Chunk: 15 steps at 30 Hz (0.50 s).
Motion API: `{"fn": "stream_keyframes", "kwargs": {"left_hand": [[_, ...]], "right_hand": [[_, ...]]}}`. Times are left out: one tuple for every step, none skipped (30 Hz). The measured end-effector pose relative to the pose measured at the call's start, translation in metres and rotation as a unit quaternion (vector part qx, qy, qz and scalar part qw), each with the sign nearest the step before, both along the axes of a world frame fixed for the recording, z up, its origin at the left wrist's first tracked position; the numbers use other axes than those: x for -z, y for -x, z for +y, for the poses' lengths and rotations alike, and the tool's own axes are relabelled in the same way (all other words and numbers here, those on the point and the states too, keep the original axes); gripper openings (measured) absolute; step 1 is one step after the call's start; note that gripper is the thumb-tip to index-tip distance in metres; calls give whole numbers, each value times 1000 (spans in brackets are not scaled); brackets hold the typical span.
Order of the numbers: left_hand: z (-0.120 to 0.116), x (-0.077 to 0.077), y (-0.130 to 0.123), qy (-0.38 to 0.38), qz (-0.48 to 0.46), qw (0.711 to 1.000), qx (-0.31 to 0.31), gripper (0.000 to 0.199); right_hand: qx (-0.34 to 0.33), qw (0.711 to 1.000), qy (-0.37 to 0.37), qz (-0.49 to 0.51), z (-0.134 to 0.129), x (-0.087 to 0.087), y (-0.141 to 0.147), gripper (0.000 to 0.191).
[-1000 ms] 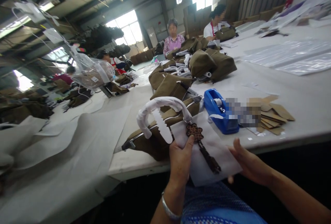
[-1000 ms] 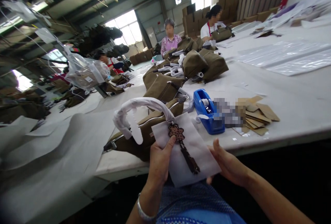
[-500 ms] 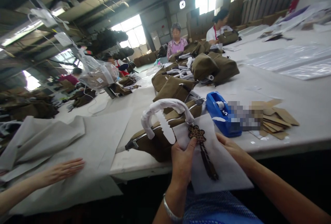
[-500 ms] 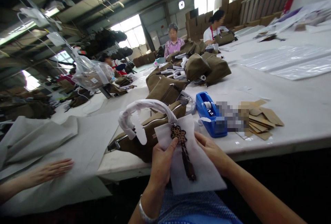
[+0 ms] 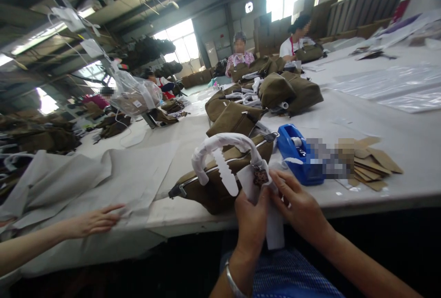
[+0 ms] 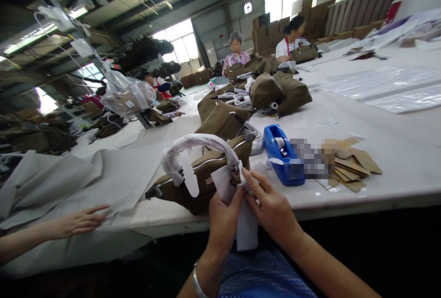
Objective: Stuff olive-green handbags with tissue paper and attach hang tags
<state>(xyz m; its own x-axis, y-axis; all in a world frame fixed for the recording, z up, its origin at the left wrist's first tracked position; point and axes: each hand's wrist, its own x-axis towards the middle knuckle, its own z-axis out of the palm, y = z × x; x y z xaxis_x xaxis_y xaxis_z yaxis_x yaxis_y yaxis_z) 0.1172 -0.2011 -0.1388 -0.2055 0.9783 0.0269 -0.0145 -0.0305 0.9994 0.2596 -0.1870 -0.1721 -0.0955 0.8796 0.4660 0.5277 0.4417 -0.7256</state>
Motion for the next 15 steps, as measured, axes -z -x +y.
{"fn": "stream_keyframes", "kwargs": {"left_hand": [[0,-1,1,1,9,1000,-2,36],[0,-2,2,5,13,1000,-1,34],[0,-3,4,11,17,1000,3,32],[0,-3,6,17,24,1000,9,30],[0,-4,8,23,36,999,13,29],[-1,-6,10,27,53,998,16,28],[-2,-7,12,29,71,997,17,27],[-3,-9,13,25,87,996,21,27],[-4,-11,15,17,99,995,25,27],[-6,-14,16,4,109,994,30,28],[-7,-16,17,-10,117,992,35,30],[-8,-18,17,-22,126,991,40,33],[-8,-19,17,-31,138,989,39,35],[-8,-20,17,-35,153,987,31,38],[-8,-20,17,-38,169,985,19,40]], "right_hand": [[-22,999,22,14,0,-5,-4,56],[-44,997,53,38,2,-10,-9,59],[-61,992,90,67,4,-15,-13,60],[-71,985,127,95,7,-20,-17,60],[-77,977,160,116,11,-25,-19,63],[-81,970,187,129,15,-28,-20,66],[-84,965,207,134,18,-30,-19,68],[-87,962,220,133,21,-32,-17,69],[-87,962,226,129,24,-32,-13,68],[-85,962,226,124,25,-31,-9,65],[-79,965,220,122,25,-30,-5,60],[-71,967,211,123,25,-28,-1,56],[-64,970,200,126,24,-26,2,51],[-58,971,191,131,23,-24,5,48],[-53,970,189,140,21,-22,7,46]]}}
